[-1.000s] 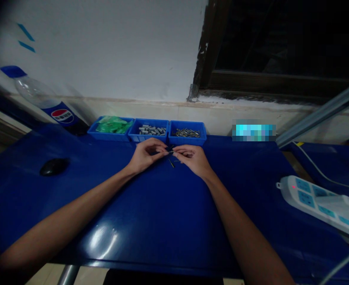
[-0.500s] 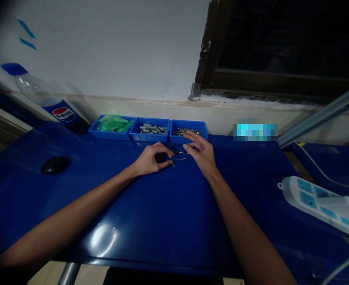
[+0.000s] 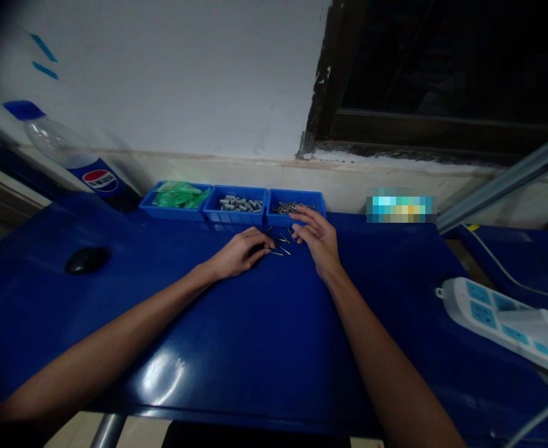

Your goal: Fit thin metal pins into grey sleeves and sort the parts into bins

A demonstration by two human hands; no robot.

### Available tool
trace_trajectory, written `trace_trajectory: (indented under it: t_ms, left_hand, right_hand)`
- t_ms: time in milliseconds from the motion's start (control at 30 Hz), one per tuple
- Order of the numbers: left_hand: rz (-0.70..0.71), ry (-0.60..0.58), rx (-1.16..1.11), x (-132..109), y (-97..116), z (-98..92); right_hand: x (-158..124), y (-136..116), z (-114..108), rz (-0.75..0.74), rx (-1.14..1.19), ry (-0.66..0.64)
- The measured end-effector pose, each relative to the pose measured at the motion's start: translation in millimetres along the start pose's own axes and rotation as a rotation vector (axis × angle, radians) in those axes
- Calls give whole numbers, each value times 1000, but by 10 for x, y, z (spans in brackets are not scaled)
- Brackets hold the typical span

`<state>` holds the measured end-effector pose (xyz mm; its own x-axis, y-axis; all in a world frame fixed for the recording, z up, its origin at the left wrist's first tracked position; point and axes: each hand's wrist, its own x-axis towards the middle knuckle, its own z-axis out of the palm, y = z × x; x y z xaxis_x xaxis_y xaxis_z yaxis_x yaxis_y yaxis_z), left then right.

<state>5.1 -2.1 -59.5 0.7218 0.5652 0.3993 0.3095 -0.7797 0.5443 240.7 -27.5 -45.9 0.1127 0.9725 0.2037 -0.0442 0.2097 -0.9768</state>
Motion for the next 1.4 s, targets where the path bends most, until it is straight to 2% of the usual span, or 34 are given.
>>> trace_trajectory:
  t_ms: [333, 467, 567, 633, 767, 900, 1133, 1233, 1400]
  left_hand:
    - [38, -46, 148, 13, 43, 5]
    - [71, -111, 335, 44, 99, 7]
    - [81, -139, 468, 64, 131, 21]
    - [73, -137, 479, 63, 134, 31]
    - [7, -18, 290, 24, 113, 38]
    - [-36, 127, 139, -21, 88, 34]
    - [-78, 325, 17, -32, 47, 4]
    - [-111, 358, -13, -31, 39, -7]
    - [-92, 350, -15, -35, 41, -2]
  right_hand:
    - [-16, -42, 15, 6, -58, -11]
    - [-13, -32, 9, -13, -110, -36]
    - [-13, -30, 7, -5, -65, -36]
    - [-15, -34, 8, -1, -14, -31]
    - [-17, -40, 9, -9, 9, -19]
    - [-9, -28, -8, -17, -65, -27]
    - [-18, -43, -3, 66, -199, -181]
    - [-38, -52, 22, 89, -186, -227]
    - [-55, -41, 53, 119, -151, -223]
